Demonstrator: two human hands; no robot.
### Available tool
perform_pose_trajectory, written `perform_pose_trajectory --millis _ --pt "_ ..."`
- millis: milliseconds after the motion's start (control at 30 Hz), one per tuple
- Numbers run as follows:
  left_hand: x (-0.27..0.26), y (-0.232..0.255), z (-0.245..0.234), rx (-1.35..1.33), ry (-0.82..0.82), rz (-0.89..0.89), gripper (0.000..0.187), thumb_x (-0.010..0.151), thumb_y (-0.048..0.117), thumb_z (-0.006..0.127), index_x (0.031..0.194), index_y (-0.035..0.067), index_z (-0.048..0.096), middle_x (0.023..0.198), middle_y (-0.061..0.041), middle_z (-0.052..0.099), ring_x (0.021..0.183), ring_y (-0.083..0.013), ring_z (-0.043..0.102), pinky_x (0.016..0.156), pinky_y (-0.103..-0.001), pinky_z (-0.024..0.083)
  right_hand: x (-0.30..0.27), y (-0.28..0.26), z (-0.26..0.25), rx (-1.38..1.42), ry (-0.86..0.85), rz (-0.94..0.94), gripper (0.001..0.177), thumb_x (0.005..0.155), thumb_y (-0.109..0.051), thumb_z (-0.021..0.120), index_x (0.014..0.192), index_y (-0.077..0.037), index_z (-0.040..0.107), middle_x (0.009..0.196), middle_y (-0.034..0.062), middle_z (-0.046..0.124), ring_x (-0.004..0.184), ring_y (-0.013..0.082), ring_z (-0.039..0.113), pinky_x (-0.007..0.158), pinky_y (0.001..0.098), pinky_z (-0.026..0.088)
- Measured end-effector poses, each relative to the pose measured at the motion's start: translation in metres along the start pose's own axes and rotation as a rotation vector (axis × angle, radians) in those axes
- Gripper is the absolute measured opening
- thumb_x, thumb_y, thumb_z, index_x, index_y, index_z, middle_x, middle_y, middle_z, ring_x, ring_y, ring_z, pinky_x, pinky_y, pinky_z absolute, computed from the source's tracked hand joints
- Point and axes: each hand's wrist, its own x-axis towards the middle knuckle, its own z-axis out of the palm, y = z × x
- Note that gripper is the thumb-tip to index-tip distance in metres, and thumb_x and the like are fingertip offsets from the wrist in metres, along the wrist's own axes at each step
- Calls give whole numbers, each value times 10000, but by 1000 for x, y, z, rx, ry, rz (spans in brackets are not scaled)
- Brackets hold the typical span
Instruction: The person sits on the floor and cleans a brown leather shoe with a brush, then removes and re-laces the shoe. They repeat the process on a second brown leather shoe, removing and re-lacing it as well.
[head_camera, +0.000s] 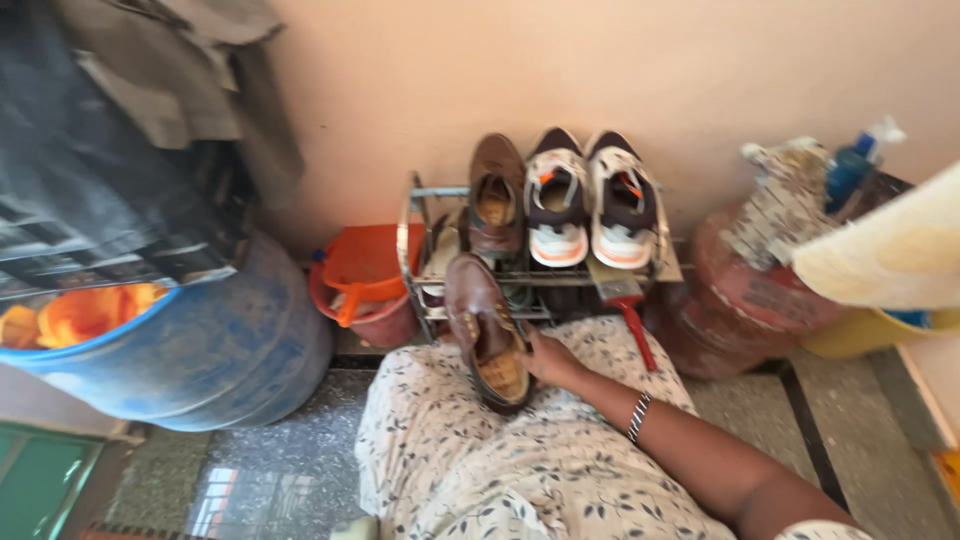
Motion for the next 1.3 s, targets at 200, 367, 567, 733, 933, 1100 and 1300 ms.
perform_pose_trajectory --millis 200,367,567,733,933,1100,1300 --pt "-19 -5 -4 -37 96 162 603 836 73 800 1354 135 498 1328 -155 416 1226 -367 516 1035 -506 474 19 38 15 -326 341 -471 374 937 -201 581 1247 4 538 1066 264 701 991 432 672 870 501 536" --pt "-26 -23 10 -24 -13 260 620 825 80 817 1354 143 499 1324 -147 422 1224 -356 518 1019 -503 465 -24 1 -8 -188 381 -464 639 840 -156 566 1456 -69 420 973 280 699 881 451 701 791 516 555" --pt "-24 -31 13 -11 -95 320 615 841 84 841 1366 147 527 1303 -140 465 1174 -342 548 983 -512 450 -1 -126 -51 -175 594 -456 828 878 -98 552 1605 -85 156 710 271 665 615 422 653 580 521 522" --pt "-25 -35 13 26 -218 287 621 855 100 845 1395 158 543 1278 -118 442 1172 -322 551 987 -517 447 60 -210 -72 -274 674 -452 856 905 -21 502 1612 28 21 788 268 692 625 397 665 550 494 525" --pt "-34 -54 27 76 -224 153 599 792 149 849 1344 165 618 1253 -110 460 1153 -320 573 976 -522 450 111 -240 -78 -375 728 -406 876 884 -4 502 1604 -102 13 1212 357 587 743 395 682 587 462 582" --pt "-52 -79 43 81 -298 112 562 788 249 844 1322 180 684 1195 -115 514 1073 -306 606 919 -517 445 102 -251 -92 -157 484 -130 847 955 25 396 1662 -202 -12 1252 238 656 826 384 744 691 455 597" --pt "-75 -97 70 210 -318 136 438 998 478 647 1381 268 681 1187 -72 549 1075 -242 652 935 -503 481 105 -257 -91 -542 451 -198 820 967 -27 431 1656 -127 -1 1263 294 625 916 348 707 720 431 597"
